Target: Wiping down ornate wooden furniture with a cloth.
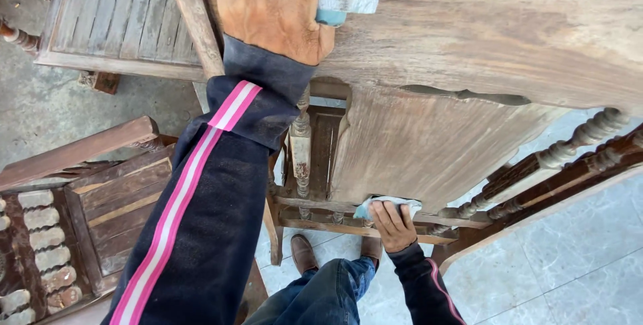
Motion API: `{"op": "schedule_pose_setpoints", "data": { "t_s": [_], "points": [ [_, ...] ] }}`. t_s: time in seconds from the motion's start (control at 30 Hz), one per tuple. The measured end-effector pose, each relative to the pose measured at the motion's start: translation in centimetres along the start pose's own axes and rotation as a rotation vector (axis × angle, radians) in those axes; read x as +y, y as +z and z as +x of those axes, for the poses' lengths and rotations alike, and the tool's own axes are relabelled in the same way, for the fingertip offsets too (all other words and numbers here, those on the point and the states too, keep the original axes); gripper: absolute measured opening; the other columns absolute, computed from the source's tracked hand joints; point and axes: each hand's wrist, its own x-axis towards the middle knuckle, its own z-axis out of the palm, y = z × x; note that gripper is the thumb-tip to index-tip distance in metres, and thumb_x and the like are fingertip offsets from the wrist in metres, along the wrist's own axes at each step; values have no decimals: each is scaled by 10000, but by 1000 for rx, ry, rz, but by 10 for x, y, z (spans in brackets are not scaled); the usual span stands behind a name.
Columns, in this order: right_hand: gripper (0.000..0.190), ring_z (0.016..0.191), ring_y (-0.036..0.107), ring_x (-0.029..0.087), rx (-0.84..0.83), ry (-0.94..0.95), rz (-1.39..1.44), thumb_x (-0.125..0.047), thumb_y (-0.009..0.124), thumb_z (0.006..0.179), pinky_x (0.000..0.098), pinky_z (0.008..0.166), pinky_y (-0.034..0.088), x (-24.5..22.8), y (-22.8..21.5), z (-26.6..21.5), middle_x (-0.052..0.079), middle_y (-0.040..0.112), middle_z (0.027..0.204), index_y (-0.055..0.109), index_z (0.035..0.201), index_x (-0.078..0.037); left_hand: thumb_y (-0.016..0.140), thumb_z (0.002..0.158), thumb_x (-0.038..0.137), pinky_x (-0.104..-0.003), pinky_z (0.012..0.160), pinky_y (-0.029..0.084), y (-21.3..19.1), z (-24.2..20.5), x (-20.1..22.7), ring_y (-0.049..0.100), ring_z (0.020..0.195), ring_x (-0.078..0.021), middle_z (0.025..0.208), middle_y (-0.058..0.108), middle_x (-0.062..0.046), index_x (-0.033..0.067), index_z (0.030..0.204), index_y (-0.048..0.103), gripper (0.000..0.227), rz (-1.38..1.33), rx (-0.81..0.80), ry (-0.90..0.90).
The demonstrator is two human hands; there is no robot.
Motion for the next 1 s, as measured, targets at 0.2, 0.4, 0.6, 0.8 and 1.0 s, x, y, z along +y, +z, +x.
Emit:
{"op": "schedule_pose_setpoints", "data": {
  "t_s": [0.2, 0.4, 0.6, 0.8, 1.0],
  "points": [
    [439, 1415, 492, 317, 184, 157, -77, -1, 555, 945, 608, 1241, 265, 51, -17, 75, 119, 558, 1483, 674, 1360, -81, 625, 971, 151, -481, 918, 416, -15, 12, 7, 569, 1115, -365, 1254, 576, -173, 46, 1419, 532, 469, 30, -87, 10],
    [324, 1419, 490, 405, 440, 426, -85, -29, 575, 1031, 639, 1237, 274, 75, -49, 162, 231, 577, 1456, 636, 1343, 32, 560, 1076, 238, -462, 879, 452, -10, 21, 12, 612, 935, -341, 1134, 662, -145, 18, 1438, 583, 424, 9, 24, 34],
    [447, 1362, 515, 441, 249, 727, 231, -28, 561, 910, 532, 1165, 382, -23, -41, 7, 263, 554, 1435, 585, 1346, 65, 465, 1109, 336, -429, 901, 456, -11, 19, 15, 629, 972, -340, 1169, 693, -140, 47, 1422, 592, 444, 22, -13, -14],
    [405, 1217, 674, 319, 398, 1442, 426, -125, 502, 1041, 358, 992, 523, -16, -95, -18, 224, 682, 1330, 576, 1422, -8, 441, 1059, 463, -496, 938, 451, -15, 20, 17, 621, 965, -374, 1156, 695, -163, 38, 1397, 624, 574, -10, -64, -19],
    [395, 1230, 684, 306, 506, 1166, 532, -143, 542, 1045, 360, 964, 564, 64, -82, 31, 238, 672, 1342, 583, 1418, -20, 383, 1111, 560, -493, 907, 442, -11, 11, 14, 611, 987, -404, 1144, 679, -187, 35, 1406, 627, 649, 47, -120, -90]
  ]
}}
